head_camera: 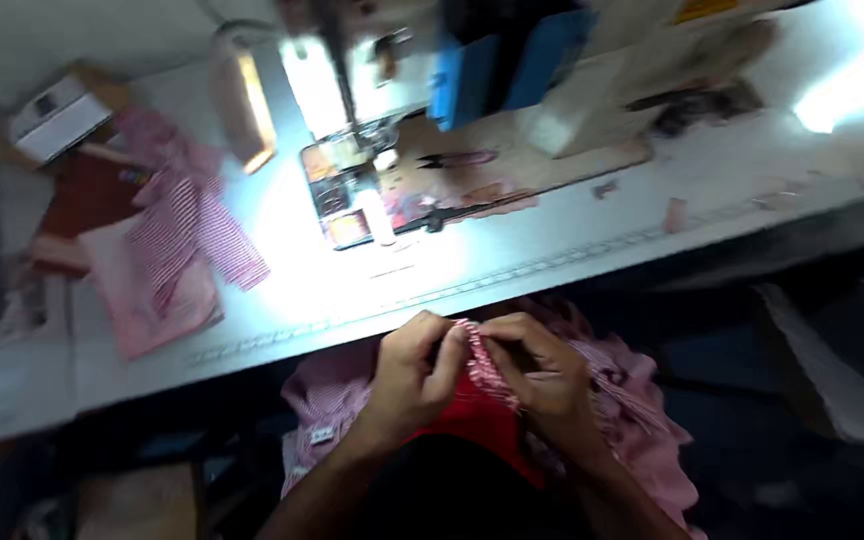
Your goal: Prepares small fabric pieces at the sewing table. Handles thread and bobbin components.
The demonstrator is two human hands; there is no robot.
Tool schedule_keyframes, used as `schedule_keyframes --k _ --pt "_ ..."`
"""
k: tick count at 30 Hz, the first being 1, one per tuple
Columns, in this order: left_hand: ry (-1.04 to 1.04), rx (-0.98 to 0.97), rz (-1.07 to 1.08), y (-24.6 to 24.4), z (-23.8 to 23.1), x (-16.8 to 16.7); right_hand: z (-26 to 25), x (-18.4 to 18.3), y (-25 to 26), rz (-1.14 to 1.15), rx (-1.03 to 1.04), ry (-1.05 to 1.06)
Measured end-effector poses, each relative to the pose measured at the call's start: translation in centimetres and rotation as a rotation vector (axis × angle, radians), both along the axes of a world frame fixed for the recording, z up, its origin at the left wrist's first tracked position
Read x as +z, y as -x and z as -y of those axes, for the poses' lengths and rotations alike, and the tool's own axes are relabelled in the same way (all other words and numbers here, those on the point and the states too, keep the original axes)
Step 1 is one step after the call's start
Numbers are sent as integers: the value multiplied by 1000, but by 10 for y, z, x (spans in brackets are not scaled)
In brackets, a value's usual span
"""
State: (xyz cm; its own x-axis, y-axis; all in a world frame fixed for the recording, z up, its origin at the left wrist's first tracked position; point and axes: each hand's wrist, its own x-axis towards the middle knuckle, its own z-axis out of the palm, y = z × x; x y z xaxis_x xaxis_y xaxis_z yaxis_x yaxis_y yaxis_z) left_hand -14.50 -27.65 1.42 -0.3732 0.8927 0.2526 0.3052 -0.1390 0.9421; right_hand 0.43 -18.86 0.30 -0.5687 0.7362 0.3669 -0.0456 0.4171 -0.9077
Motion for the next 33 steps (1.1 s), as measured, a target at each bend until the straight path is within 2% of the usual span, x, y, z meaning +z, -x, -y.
schedule_keyframes --k 3,8,18,21,26,33 --pt "-21 1 67 1 0 2 2 -2 2 -35 43 102" --pt "-2 -111 222 14 4 4 4 2 7 -8 18 98" --pt "-61 -23 -22 6 3 -2 4 0 -1 47 83 92" --pt "-62 -24 1 3 3 -3 4 -1 -3 47 77 110" --pt "-34 -164 89 4 4 -4 1 2 -5 60 38 119" --pt "-68 -129 -7 -1 0 0 -3 -1 -10 52 37 145"
